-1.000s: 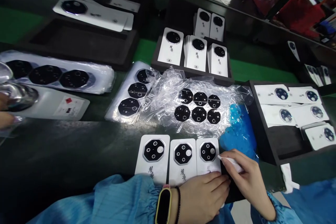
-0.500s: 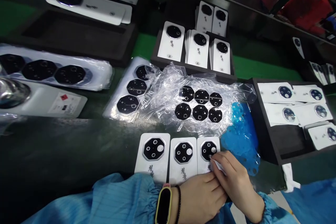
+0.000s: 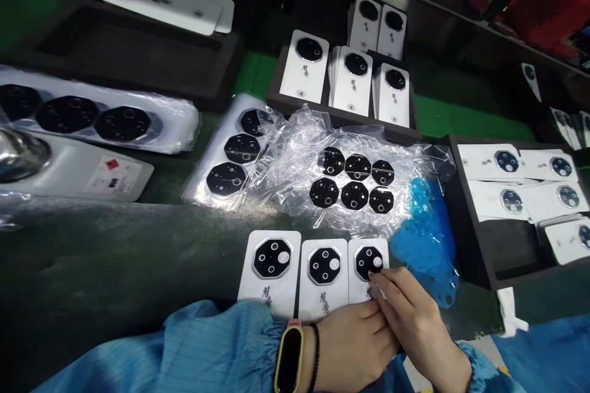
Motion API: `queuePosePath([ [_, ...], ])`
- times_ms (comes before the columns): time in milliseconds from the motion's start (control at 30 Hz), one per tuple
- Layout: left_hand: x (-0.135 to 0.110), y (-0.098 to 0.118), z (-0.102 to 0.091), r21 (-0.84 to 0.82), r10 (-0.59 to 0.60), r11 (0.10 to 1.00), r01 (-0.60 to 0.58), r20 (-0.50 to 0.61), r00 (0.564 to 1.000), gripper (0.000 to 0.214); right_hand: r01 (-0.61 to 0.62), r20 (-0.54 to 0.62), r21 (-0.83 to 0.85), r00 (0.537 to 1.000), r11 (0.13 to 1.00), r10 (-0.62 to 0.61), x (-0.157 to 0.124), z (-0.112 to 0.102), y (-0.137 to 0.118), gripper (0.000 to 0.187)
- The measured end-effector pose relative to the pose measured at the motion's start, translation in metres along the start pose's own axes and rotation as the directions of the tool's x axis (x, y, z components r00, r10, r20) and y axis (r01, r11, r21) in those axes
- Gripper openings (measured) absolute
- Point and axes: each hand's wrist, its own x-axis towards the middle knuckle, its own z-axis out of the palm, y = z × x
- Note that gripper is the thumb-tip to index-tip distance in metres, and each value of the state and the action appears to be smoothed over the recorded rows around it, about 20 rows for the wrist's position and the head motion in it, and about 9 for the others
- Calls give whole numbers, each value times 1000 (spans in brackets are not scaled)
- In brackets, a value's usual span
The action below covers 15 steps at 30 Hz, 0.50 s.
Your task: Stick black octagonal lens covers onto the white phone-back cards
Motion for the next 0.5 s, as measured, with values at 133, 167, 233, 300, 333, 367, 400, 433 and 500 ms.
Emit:
queuePosePath([
  [133, 0, 0, 1, -5, -3, 1000, 2, -5, 1000, 18, 68, -21, -60, 997, 996, -70, 2, -2, 0, 27],
  [167, 0, 0, 1, -9, -3, 1000, 3, 0, 1000, 18, 86, -22, -80, 996, 993, -88, 3, -3, 0, 26],
  [233, 0, 0, 1, -16, -3, 1000, 3, 4, 1000, 17, 112, -16, -107, 993, 988, -115, 2, -5, 0, 26],
  [300, 0, -1, 1, -21, -1, 1000, 2, 23, 1000, 17, 127, -6, -120, 992, 985, -128, 2, -6, 0, 28],
  [333, 0, -1, 1, -24, -1, 1000, 2, 38, 999, 17, 134, -4, -125, 991, 983, -135, 1, -7, 1, 29],
  [367, 0, -1, 1, -28, 2, 1000, -1, 54, 999, 18, 141, -2, -128, 990, 982, -143, 1, -7, 1, 30],
  [400, 0, -1, 1, -31, 6, 1000, -4, 64, 998, 18, 145, 2, -131, 989, 981, -146, 1, -8, 1, 31],
  [433, 0, -1, 0, -34, 8, 999, -5, 68, 998, 18, 150, 6, -135, 989, 979, -150, 0, -8, 2, 31],
  [500, 0, -1, 0, -33, 11, 999, -9, 65, 998, 18, 156, 8, -144, 988, 977, -156, 0, -8, 2, 31],
])
